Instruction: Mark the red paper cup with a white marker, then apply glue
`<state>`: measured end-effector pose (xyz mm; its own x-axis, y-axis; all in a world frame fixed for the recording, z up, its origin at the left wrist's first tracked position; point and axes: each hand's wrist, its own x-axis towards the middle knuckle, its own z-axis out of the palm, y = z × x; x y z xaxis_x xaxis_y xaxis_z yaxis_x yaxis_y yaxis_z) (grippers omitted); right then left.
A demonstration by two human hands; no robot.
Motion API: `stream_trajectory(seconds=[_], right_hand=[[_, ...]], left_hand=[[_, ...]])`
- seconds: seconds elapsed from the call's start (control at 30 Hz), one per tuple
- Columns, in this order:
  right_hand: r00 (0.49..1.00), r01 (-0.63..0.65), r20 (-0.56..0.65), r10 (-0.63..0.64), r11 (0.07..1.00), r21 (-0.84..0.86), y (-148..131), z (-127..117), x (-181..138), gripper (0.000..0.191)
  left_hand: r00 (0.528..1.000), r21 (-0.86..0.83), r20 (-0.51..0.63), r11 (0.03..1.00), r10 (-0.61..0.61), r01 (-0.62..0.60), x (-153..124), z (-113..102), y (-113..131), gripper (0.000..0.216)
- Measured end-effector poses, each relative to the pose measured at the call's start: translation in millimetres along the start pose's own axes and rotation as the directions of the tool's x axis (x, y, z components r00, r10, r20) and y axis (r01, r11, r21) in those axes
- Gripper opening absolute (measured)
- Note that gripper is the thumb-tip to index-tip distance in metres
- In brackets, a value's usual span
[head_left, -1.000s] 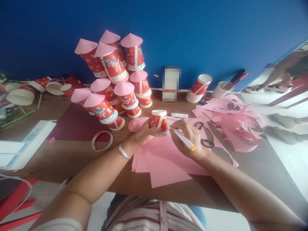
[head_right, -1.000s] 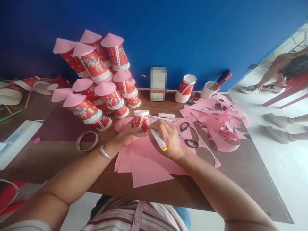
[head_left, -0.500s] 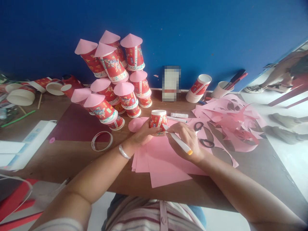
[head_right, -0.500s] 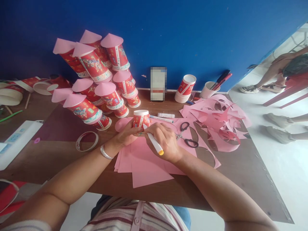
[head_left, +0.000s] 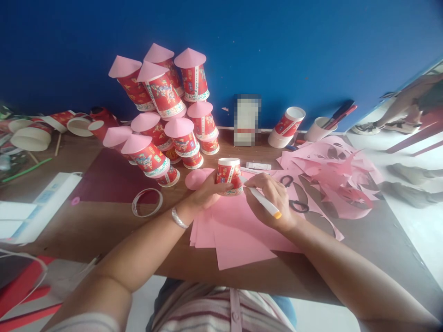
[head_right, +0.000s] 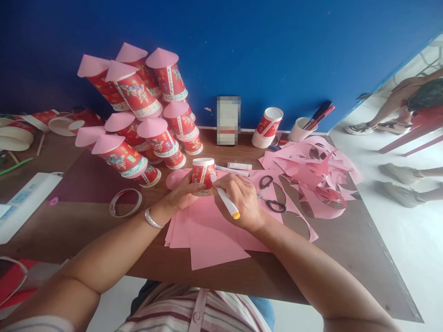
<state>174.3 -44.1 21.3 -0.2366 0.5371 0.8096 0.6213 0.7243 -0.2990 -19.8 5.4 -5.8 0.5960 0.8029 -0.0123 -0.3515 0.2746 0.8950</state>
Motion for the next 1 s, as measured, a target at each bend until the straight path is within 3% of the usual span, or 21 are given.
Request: stream_trajectory(seconds=[1.0], right_hand=[[0.999, 0.040, -0.005, -0.040, 0.999, 0.010, -3.7, -3.9, 2.8, 0.019]], left_hand=[[0.999, 0.006, -0.039, 1.000, -0.007, 0.007, 2.3, 5.0, 3.2, 0.022]])
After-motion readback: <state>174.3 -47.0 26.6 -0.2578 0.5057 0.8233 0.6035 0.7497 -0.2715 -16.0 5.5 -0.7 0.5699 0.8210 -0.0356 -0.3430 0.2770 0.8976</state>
